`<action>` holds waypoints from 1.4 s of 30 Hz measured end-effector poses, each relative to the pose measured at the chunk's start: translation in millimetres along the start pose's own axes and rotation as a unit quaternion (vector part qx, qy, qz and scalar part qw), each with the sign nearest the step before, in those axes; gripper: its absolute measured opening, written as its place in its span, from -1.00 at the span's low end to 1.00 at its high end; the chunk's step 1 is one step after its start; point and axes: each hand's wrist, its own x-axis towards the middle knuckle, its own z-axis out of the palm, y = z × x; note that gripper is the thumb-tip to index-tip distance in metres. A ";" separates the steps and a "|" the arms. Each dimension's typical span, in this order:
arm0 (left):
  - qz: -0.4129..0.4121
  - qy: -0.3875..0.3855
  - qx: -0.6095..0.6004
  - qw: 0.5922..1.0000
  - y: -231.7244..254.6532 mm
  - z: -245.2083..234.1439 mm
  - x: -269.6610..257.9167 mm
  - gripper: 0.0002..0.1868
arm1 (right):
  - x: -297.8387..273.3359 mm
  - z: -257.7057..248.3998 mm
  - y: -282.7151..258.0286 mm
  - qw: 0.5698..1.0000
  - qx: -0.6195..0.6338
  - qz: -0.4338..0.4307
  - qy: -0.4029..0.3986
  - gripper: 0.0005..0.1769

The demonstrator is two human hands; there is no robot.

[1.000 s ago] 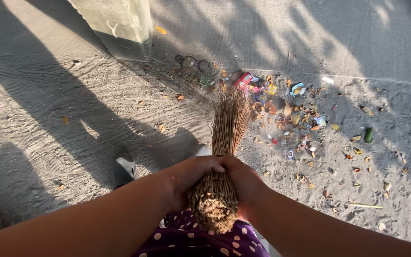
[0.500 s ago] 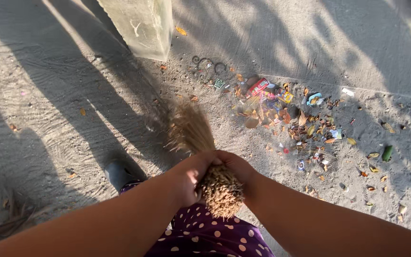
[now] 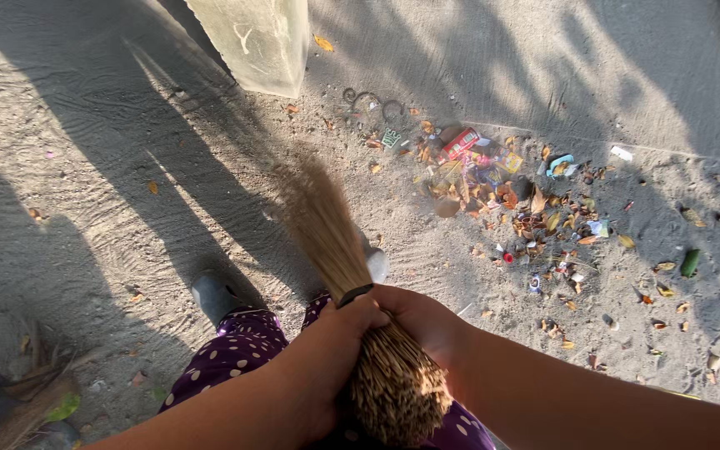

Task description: The person sweeps dirt and debris across the ground using a handheld broom made of sticks.

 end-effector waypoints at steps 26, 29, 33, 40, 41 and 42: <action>-0.061 -0.057 0.056 0.995 27.1 -22.1 12.6 -0.73 | 51.9 -14.2 4.5 0.995 0.012 -0.083 -0.050 -0.76; -0.111 0.010 0.090 0.990 46.7 -15.0 50.4 -0.72 | 64.3 -26.3 -3.0 0.988 0.008 -0.153 0.022 -0.80; -0.106 0.000 0.181 0.978 47.9 9.5 75.4 -0.75 | 40.5 -46.2 -13.2 0.973 0.033 -0.208 0.091 -0.78; -0.070 -0.147 0.189 0.968 60.2 15.2 66.4 -0.74 | -9.0 1.1 -21.3 0.967 0.038 -0.221 0.123 -0.78; -0.045 -0.177 0.159 0.970 60.2 11.5 61.8 -0.76 | -13.9 11.2 -22.1 0.970 0.028 -0.211 0.115 -0.75; -0.020 -0.207 0.130 0.970 60.9 8.6 56.1 -0.78 | -17.2 20.4 -23.9 0.975 0.031 -0.192 0.108 -0.74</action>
